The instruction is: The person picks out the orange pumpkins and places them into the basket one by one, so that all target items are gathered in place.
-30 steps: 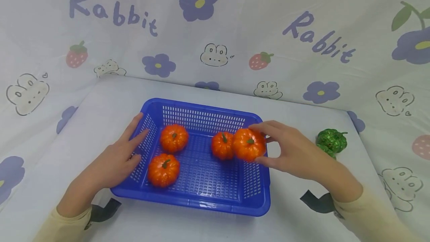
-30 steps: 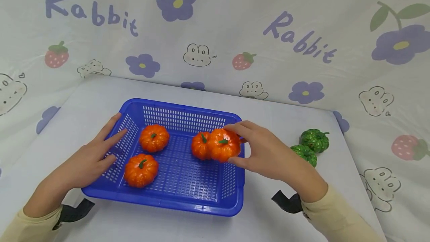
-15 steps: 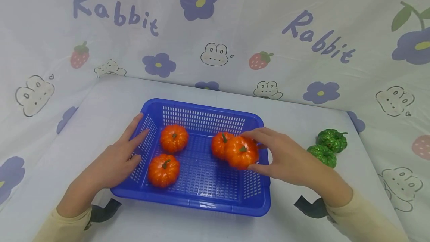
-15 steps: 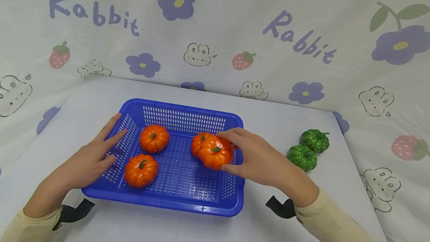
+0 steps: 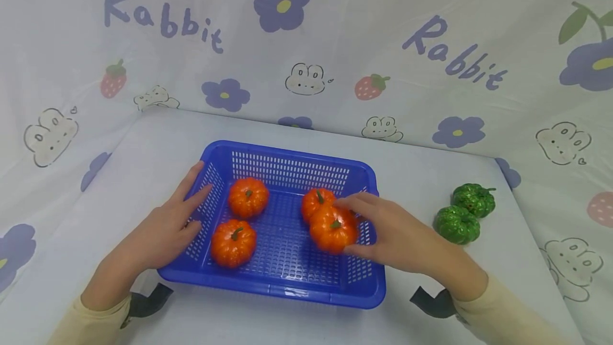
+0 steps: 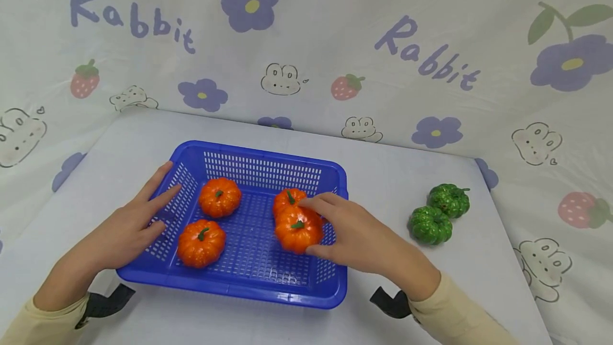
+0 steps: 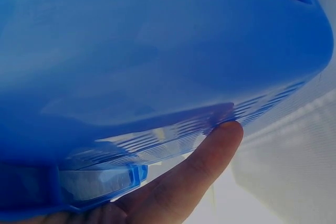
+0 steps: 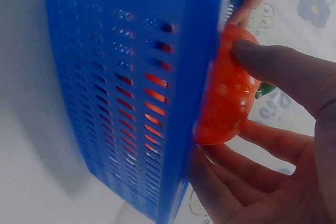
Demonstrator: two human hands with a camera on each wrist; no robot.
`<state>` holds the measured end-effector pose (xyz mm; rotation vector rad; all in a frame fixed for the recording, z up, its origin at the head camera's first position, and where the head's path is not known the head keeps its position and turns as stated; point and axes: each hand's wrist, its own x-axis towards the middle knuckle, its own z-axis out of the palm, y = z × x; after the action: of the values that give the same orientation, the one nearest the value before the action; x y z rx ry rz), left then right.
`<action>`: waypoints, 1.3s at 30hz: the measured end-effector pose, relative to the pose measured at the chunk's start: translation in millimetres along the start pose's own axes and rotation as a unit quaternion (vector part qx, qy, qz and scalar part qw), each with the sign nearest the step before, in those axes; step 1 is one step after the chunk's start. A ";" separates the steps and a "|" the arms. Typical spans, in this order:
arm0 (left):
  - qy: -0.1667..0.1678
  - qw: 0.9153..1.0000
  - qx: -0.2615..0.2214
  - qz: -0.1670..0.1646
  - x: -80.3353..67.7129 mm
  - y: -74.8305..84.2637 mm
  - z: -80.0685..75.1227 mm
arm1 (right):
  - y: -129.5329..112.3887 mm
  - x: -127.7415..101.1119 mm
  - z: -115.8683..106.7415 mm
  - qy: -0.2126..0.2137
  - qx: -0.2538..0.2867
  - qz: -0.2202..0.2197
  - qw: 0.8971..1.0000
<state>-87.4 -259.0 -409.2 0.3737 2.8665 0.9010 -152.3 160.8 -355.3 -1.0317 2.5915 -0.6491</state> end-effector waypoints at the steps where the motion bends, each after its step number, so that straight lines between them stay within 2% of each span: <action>1: 0.000 1.000 0.000 0.000 0.1 -0.3 0.2 | 0.0 0.4 1.5 -0.001 0.000 0.001 1.000; 11: 0.000 1.000 0.001 0.000 1.2 -2.1 1.8 | -5.7 2.3 12.0 -0.014 -0.004 0.015 1.000; 27: 0.001 1.000 0.001 0.000 0.4 -1.0 0.8 | -15.7 6.9 24.0 -0.059 -0.015 0.043 0.997; 39: -0.001 1.000 0.002 0.002 0.0 -0.5 0.3 | -19.7 13.2 33.3 -0.083 -0.032 0.017 0.996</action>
<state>-87.5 -259.3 -409.7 0.3801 2.8677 0.8937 -136.6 128.7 -375.3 -1.0111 2.4928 -0.4543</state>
